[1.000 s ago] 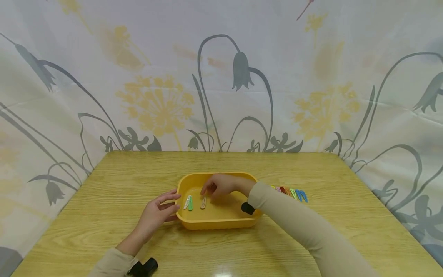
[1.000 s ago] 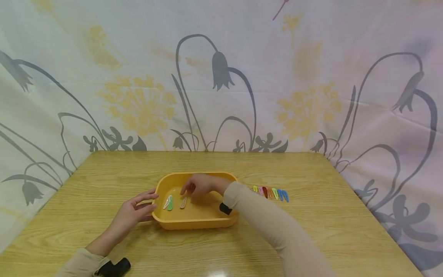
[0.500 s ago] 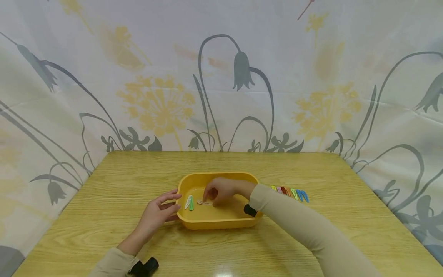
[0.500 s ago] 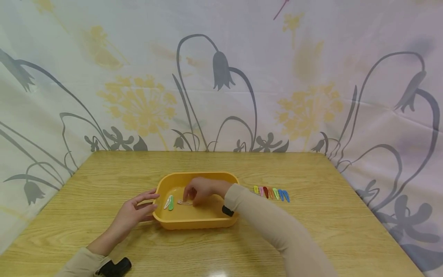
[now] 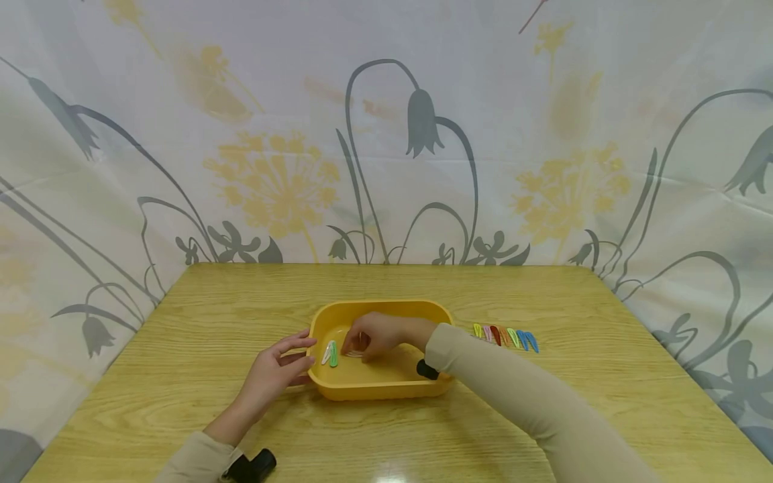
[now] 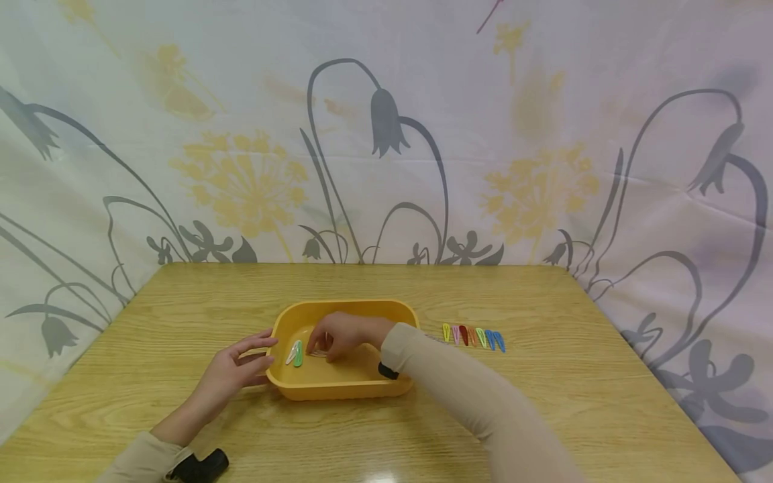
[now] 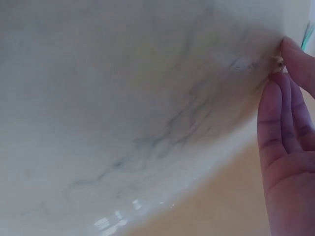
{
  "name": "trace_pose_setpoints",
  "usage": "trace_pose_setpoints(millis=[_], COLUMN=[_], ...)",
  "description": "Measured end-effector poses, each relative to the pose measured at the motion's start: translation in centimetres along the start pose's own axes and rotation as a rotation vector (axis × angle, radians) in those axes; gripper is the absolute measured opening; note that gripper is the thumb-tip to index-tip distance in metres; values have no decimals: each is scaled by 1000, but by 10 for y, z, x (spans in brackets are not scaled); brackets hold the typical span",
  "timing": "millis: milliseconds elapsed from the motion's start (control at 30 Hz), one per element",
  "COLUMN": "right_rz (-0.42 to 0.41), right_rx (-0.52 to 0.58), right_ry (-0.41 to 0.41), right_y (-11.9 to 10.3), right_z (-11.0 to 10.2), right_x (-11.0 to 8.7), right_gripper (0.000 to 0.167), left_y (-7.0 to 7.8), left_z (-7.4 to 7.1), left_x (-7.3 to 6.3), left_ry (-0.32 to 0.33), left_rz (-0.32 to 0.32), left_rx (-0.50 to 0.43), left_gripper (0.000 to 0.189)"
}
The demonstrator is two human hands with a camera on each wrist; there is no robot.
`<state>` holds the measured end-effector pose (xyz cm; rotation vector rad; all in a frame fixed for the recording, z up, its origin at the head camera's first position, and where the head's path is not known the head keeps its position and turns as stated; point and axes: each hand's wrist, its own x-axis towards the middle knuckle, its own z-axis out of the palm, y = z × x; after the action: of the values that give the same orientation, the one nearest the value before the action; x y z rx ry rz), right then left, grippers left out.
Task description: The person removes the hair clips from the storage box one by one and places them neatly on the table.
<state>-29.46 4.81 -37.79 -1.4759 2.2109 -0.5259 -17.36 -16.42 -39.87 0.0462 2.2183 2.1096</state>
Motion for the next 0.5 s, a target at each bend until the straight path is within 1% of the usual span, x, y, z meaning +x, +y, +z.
trace_pose_setpoints(millis=[133, 333, 500], right_rz=[24, 82, 101], right_rx=[-12, -4, -13], right_ry=[-8, 5, 13], right_y=[-2, -2, -3], right_z=[0, -1, -4], right_x=[1, -1, -4], right_gripper=[31, 31, 31], left_y=[0, 0, 1], left_z=[0, 0, 1], left_x=[0, -1, 0], left_ry=[1, 2, 6], left_rz=[0, 0, -5], left_rx=[3, 8, 4], left_gripper=[37, 37, 37])
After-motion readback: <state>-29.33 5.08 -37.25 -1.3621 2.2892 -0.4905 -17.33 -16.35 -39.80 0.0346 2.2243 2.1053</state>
